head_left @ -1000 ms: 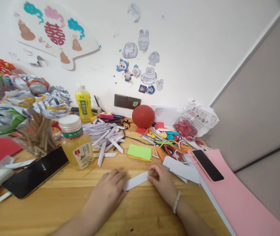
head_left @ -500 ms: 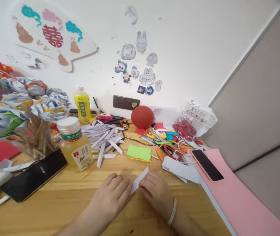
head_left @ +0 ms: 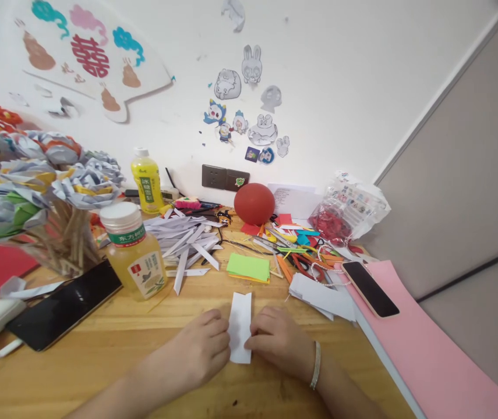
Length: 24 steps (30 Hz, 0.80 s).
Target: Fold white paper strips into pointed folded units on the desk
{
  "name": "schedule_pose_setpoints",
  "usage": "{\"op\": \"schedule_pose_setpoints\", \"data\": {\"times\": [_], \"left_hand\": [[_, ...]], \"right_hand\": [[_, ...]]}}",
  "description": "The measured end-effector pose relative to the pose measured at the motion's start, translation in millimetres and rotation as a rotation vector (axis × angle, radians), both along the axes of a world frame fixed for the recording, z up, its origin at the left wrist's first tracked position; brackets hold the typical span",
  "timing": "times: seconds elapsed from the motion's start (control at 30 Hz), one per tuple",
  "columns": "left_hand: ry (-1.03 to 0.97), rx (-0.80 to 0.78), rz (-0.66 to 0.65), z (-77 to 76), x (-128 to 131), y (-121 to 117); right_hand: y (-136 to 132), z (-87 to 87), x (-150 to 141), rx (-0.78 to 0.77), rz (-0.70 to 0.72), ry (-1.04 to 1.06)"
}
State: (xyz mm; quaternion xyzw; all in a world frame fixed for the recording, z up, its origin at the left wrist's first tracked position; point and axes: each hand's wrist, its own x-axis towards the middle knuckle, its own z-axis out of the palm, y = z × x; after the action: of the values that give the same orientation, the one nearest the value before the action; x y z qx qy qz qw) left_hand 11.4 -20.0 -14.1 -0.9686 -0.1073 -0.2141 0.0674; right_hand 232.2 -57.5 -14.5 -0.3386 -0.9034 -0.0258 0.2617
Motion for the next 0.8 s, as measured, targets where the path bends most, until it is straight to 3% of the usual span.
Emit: {"op": "schedule_pose_setpoints", "data": {"times": [0.3, 0.67, 0.8], "left_hand": [[-0.019, -0.229, -0.113, 9.9, -2, 11], [-0.071, -0.569, -0.122, 12.9, -3, 15], [-0.045, -0.615, -0.042, 16.4, -7, 15]], "right_hand": [[2, -5.2, 11, -0.186, 0.039, 0.039], [2, 1.2, 2, -0.429, -0.031, 0.183], [2, 1.6, 3, -0.435, -0.014, 0.202]]}}
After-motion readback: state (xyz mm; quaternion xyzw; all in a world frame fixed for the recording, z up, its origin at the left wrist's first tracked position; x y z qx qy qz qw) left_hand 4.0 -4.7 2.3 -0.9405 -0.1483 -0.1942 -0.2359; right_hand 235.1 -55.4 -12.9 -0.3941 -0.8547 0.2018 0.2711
